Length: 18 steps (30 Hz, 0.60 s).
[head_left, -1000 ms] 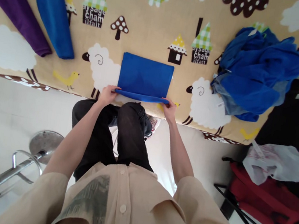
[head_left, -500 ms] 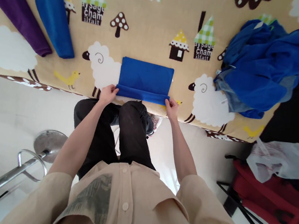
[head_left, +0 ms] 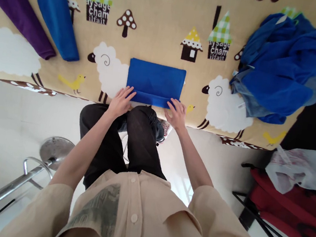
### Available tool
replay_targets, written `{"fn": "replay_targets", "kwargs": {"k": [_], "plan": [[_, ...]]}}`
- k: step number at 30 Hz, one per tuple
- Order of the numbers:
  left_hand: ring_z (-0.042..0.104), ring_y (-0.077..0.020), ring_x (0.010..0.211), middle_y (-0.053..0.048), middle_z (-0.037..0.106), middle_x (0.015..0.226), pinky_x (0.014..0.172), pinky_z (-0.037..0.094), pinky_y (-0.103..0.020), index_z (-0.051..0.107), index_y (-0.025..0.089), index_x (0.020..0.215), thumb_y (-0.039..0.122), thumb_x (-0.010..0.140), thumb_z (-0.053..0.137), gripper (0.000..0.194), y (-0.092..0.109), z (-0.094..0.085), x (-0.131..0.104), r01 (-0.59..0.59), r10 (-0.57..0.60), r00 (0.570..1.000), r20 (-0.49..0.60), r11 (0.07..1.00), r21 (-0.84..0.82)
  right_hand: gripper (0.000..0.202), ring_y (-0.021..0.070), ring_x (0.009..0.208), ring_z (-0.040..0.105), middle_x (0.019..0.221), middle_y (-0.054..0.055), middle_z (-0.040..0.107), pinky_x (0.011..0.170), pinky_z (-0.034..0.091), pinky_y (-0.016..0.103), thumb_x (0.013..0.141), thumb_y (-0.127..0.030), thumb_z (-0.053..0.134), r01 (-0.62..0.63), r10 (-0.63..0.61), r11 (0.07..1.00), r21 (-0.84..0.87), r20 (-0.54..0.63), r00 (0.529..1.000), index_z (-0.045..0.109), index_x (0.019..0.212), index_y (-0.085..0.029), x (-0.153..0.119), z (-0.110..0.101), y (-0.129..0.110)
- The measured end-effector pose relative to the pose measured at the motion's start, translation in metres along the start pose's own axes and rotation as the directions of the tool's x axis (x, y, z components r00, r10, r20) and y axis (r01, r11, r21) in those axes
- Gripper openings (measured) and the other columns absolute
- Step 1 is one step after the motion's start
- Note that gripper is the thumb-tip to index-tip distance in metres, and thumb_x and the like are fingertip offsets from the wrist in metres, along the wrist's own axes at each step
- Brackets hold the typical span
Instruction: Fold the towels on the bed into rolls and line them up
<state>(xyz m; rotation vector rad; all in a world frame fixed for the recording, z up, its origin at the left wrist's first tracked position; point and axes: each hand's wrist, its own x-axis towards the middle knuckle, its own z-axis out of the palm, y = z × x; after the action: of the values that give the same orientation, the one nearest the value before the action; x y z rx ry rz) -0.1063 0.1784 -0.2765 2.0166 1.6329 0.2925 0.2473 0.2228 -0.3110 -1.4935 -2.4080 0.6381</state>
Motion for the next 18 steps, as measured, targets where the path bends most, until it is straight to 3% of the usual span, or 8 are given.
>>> {"fn": "replay_targets", "kwargs": {"k": [4, 8, 14, 18], "plan": [[0.023, -0.0277, 0.162, -0.014, 0.033, 0.170, 0.134, 0.017, -0.057, 0.041, 0.014, 0.161, 0.007, 0.091, 0.040, 0.070, -0.003, 0.013, 0.015, 0.043, -0.044, 0.998, 0.041, 0.999, 0.021, 0.055, 0.0281, 0.152, 0.044, 0.156, 0.009, 0.056, 0.129, 0.028, 0.057, 0.094, -0.021, 0.052, -0.023, 0.022, 1.000, 0.020, 0.028, 0.999, 0.059, 0.149, -0.022, 0.019, 0.008, -0.004], [0.030, -0.0257, 0.159, -0.015, 0.040, 0.165, 0.134, 0.019, -0.057, 0.042, 0.015, 0.162, 0.006, 0.097, 0.032, 0.066, -0.006, 0.011, 0.022, 0.056, -0.056, 0.997, 0.043, 0.998, 0.009, 0.068, 0.0255, 0.151, 0.046, 0.155, 0.007, 0.058, 0.128, 0.029, 0.058, 0.085, -0.005, 0.045, -0.073, 0.071, 0.996, 0.042, 0.048, 0.996, 0.060, 0.150, -0.023, 0.026, 0.007, 0.001], [0.042, -0.0272, 0.153, -0.018, 0.049, 0.160, 0.128, 0.034, -0.052, 0.051, 0.010, 0.154, 0.003, 0.091, 0.035, 0.066, -0.008, 0.001, 0.001, 0.056, -0.051, 0.984, 0.170, 0.998, -0.028, 0.066, 0.0250, 0.144, 0.055, 0.147, 0.006, 0.065, 0.121, 0.037, 0.056, 0.080, -0.005, 0.045, -0.054, 0.039, 0.987, 0.150, 0.100, 0.994, 0.068, 0.140, -0.025, 0.004, -0.003, 0.012], [0.050, -0.0257, 0.146, -0.014, 0.058, 0.152, 0.125, 0.039, -0.045, 0.060, 0.012, 0.144, 0.005, 0.082, 0.045, 0.065, -0.014, 0.001, 0.003, 0.147, -0.134, 0.986, 0.102, 0.979, -0.139, 0.059, 0.0256, 0.129, 0.064, 0.130, 0.008, 0.075, 0.115, 0.046, 0.050, 0.074, -0.008, 0.051, -0.166, 0.180, 0.939, 0.302, -0.018, 0.984, 0.074, 0.127, -0.021, 0.010, 0.000, 0.020]]}}
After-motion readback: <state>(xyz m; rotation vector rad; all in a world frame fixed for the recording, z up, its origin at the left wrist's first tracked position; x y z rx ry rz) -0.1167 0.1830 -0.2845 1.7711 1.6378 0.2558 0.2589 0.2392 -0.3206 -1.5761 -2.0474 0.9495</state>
